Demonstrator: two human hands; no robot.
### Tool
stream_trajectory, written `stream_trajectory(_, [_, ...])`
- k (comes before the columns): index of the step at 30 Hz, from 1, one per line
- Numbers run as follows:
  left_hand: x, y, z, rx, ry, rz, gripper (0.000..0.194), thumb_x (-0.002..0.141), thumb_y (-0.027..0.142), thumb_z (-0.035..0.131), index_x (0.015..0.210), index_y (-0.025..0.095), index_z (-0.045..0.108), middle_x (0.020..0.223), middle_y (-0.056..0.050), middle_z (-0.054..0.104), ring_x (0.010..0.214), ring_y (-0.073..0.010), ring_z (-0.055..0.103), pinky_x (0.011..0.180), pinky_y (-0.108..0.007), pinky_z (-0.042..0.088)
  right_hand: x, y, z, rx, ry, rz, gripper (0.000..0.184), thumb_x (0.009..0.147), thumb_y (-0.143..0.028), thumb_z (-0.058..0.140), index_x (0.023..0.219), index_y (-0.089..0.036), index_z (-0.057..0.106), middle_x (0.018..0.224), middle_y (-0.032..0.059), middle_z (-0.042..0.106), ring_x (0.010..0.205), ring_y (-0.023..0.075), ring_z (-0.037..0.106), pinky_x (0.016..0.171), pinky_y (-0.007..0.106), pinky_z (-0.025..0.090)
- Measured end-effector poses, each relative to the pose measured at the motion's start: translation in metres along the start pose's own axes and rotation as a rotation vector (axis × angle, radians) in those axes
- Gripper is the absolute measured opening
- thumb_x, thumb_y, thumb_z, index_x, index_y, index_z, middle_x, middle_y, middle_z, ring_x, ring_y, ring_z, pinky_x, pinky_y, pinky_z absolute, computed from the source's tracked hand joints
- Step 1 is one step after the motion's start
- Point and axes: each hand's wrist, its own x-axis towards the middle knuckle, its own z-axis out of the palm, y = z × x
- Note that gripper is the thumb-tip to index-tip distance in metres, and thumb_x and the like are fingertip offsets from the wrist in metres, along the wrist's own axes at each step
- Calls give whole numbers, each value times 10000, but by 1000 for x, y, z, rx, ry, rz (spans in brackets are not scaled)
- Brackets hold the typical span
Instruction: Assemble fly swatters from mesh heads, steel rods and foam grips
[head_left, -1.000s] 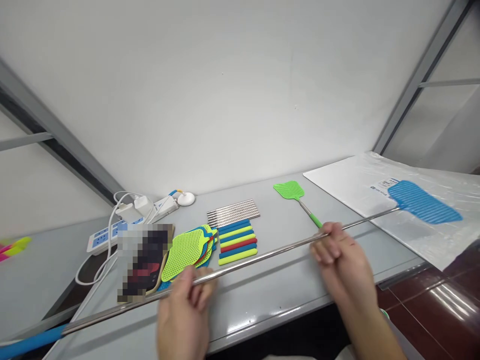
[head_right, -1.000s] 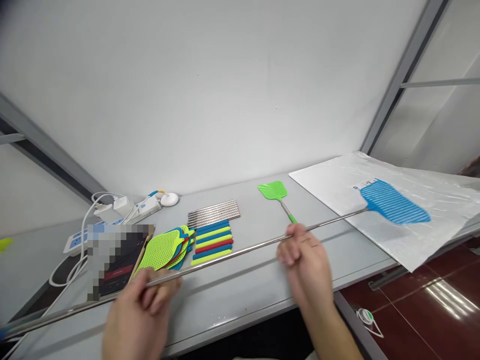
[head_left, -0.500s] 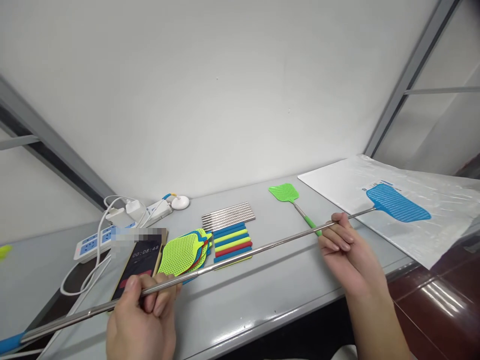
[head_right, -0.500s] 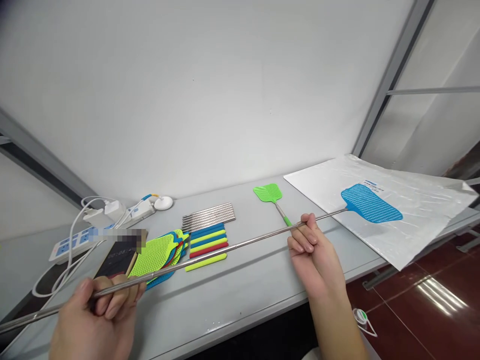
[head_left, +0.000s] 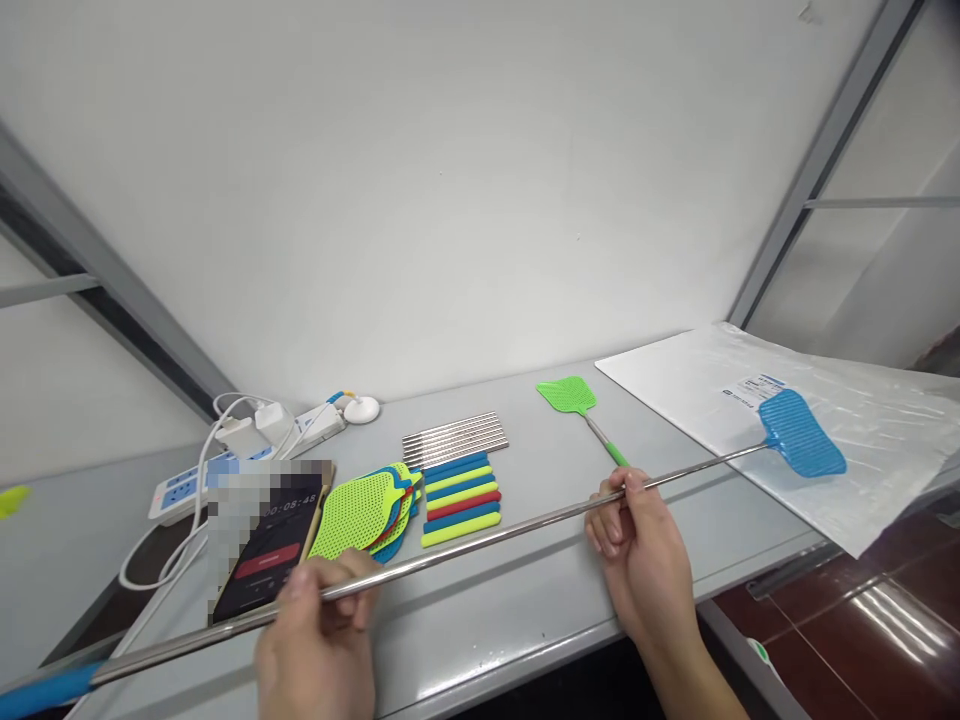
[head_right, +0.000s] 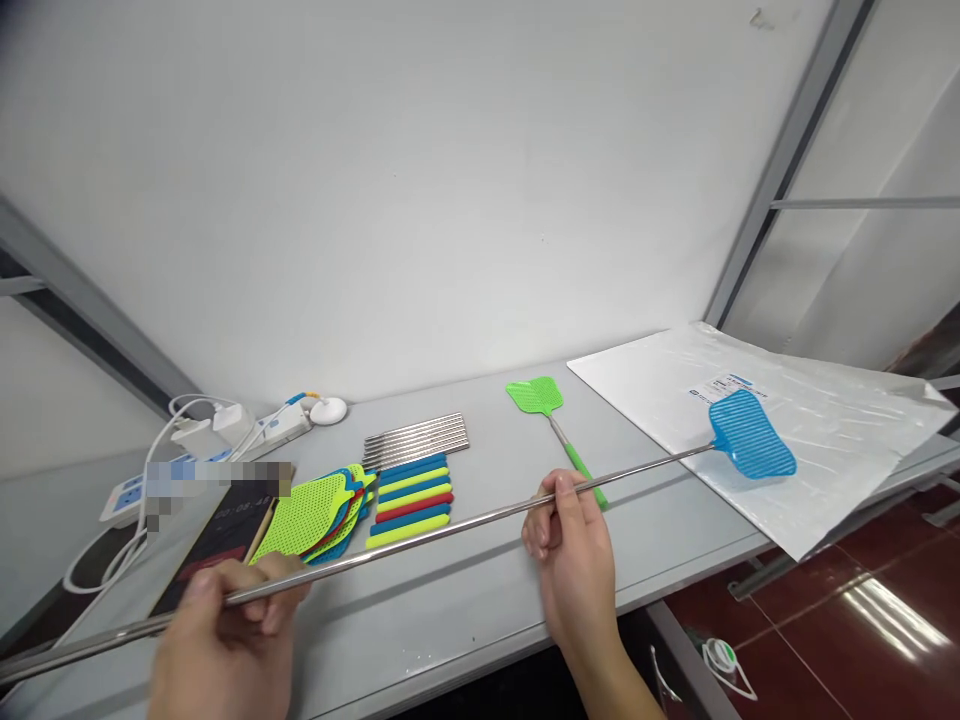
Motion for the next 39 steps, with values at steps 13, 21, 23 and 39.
stream_trajectory(13, [-19,-5,6,-79,51,-96,463,835,608,601,636,193,547,466,54,369,443,-85,306,514,-249,345,4,-26,-15,6,-40,-310,293,1005,-391,465,789,-210,549,547,-57,357,482,85,361,477,225,346])
stream_trajectory(21, [-1,31,-11,-72,51,6,533,827,724,483,803,206,610,512,39,433,484,-110,352,492,-249,385,10,-36,-18,31,-37,-211,302,991,-408,484,773,-204,532,571,-58,315,482,84,324,466,219,333])
stream_trajectory(23, [-3,31,-9,-57,65,1,366,861,558,549,767,206,590,476,49,391,461,-106,339,489,-248,378,8,-36,-17,26,-46,-211,303,994,-398,477,767,-204,532,568,-59,300,480,85,309,470,223,329])
stream_trajectory(39, [-46,-20,32,-159,-12,-201,332,911,417,568,680,181,534,469,58,354,404,-63,296,401,-190,261,-15,-5,1,-206,-436,-113,407,1030,-359,325,974,-264,717,1286,84,569,1178,255,521,934,391,412])
